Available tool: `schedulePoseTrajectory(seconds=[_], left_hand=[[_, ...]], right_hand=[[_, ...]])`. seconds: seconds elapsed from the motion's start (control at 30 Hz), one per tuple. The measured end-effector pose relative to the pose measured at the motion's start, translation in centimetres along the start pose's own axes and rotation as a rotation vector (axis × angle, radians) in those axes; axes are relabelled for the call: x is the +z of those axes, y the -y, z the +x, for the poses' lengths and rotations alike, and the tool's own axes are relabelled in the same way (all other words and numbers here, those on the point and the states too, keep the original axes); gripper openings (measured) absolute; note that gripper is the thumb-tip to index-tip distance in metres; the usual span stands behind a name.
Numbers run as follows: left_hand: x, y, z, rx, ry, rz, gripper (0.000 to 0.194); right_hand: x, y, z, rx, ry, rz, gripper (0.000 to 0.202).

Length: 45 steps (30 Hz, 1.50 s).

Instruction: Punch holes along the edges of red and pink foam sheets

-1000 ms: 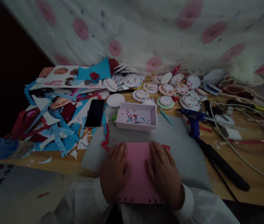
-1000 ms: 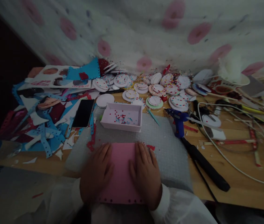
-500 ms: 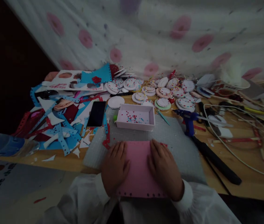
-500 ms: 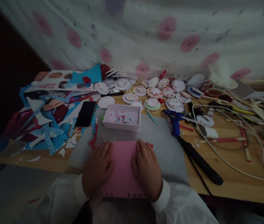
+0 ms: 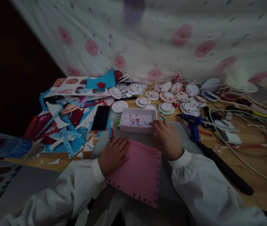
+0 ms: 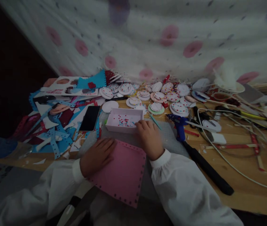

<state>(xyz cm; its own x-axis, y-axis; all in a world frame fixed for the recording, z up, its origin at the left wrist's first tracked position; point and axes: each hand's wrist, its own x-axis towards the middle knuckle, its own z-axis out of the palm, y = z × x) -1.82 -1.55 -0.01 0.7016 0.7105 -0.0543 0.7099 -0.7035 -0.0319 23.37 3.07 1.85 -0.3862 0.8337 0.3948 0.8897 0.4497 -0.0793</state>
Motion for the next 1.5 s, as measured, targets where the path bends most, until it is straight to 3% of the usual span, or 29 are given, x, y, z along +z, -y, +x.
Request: schedulePoseTrajectory(seconds=[0.1, 0.27, 0.33, 0.47, 0.57, 0.63, 0.73, 0.83, 0.9, 1.0, 1.17, 1.23, 1.3, 1.4, 1.47, 1.5], left_hand=[[0.2, 0.9, 0.4, 0.049, 0.005, 0.023, 0.054], [0.4, 2.7, 2.0, 0.16, 0.024, 0.034, 0.053], [0.3, 3.7, 3.0, 0.23, 0.028, 0.036, 0.052], [-0.4, 5.6, 5.2, 0.361, 0.039, 0.004, 0.051], [-0.9, 6.1, 6.0, 0.376, 0.067, -0.04, 0.046], [-1.1, 5.3, 5.9, 0.325, 0.086, -0.067, 0.043], [-1.0, 2.5, 5.3, 0.145, 0.072, -0.134, 0.043], [-0.2, -0.7, 4.9, -0.078, -0.015, -0.218, 0.066], [0.4, -1.7, 4.8, -0.119, -0.054, -0.248, 0.084], [0.7, -0.6, 5.1, -0.011, -0.013, -0.264, 0.095], [-1.0, 3.7, 5.3, 0.194, 0.138, -0.292, 0.093], [-1.8, 4.1, 5.3, 0.218, 0.178, -0.318, 0.094], [-2.1, 3.4, 5.3, 0.165, 0.172, -0.348, 0.093], [-1.4, 0.8, 5.3, -0.05, 0.051, -0.382, 0.082], [-0.5, -0.9, 5.3, -0.165, -0.025, -0.37, 0.086], [0.1, -1.5, 5.3, -0.189, -0.047, -0.355, 0.091]], right_hand=[[-0.5, -0.5, 0.0, -0.037, 0.023, 0.007, 0.007], [-1.8, -2.6, 0.2, 0.054, -0.224, 0.164, 0.014], [-1.8, -3.7, 1.0, 0.094, -0.263, 0.158, 0.014], [-0.6, -5.6, 3.1, 0.187, -0.246, 0.073, 0.008], [0.7, -6.1, 4.2, 0.228, -0.187, -0.007, 0.007], [1.1, -5.9, 4.7, 0.233, -0.159, -0.043, 0.009], [1.2, -4.9, 4.9, 0.19, -0.122, -0.036, 0.013], [1.2, -3.3, 4.9, 0.151, -0.102, -0.003, 0.016], [1.5, -2.2, 4.8, 0.144, -0.097, 0.006, 0.019], [2.5, -1.0, 4.9, 0.109, -0.068, 0.024, 0.019], [2.5, 0.0, 4.8, 0.047, -0.048, 0.078, 0.021], [1.2, -0.2, 3.8, 0.051, -0.082, 0.115, 0.028], [-0.6, -0.9, 1.6, 0.096, -0.176, 0.184, 0.032], [-3.1, -2.8, -3.6, 0.302, -0.327, 0.156, 0.03], [-4.2, -4.3, -7.5, 0.455, -0.36, 0.018, 0.026], [-4.6, -4.9, -9.4, 0.513, -0.314, -0.05, 0.027]])
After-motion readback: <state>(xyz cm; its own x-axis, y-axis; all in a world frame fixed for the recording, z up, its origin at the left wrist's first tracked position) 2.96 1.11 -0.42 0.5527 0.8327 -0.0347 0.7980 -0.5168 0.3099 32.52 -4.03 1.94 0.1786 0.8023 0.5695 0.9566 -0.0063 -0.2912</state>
